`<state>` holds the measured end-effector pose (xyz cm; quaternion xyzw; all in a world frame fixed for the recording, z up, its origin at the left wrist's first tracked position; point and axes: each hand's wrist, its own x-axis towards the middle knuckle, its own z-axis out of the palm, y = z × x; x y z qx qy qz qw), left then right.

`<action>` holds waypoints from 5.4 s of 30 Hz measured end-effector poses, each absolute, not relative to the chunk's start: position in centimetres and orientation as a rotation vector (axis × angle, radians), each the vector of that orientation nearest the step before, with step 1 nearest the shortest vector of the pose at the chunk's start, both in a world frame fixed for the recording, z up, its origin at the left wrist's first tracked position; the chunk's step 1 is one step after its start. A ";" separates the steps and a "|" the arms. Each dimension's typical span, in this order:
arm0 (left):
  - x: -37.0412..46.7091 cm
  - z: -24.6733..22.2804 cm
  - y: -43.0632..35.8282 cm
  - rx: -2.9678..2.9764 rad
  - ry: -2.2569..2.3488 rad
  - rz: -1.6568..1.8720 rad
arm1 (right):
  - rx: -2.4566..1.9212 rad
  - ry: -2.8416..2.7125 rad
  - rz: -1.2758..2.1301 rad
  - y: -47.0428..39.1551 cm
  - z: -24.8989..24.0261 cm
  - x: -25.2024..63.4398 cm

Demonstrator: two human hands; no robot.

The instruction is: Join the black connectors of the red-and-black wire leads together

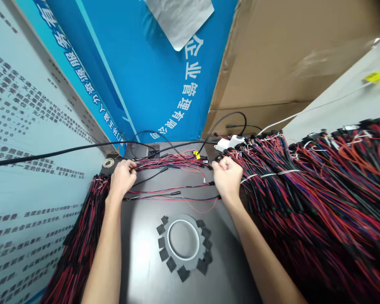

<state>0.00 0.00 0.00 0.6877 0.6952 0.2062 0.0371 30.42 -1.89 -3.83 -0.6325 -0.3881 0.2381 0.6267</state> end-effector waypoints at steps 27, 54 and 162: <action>1.6 1.5 1.2 1.224 1.584 1.365 | -1.665 -1.442 0.430 -1.7 -6.6 31.8; 1.2 3.5 0.6 0.963 1.342 1.449 | -1.502 -1.284 0.674 -0.8 -7.1 31.1; 3.7 5.2 -0.6 1.160 1.441 1.298 | -1.191 -1.267 0.917 -2.7 -1.4 29.4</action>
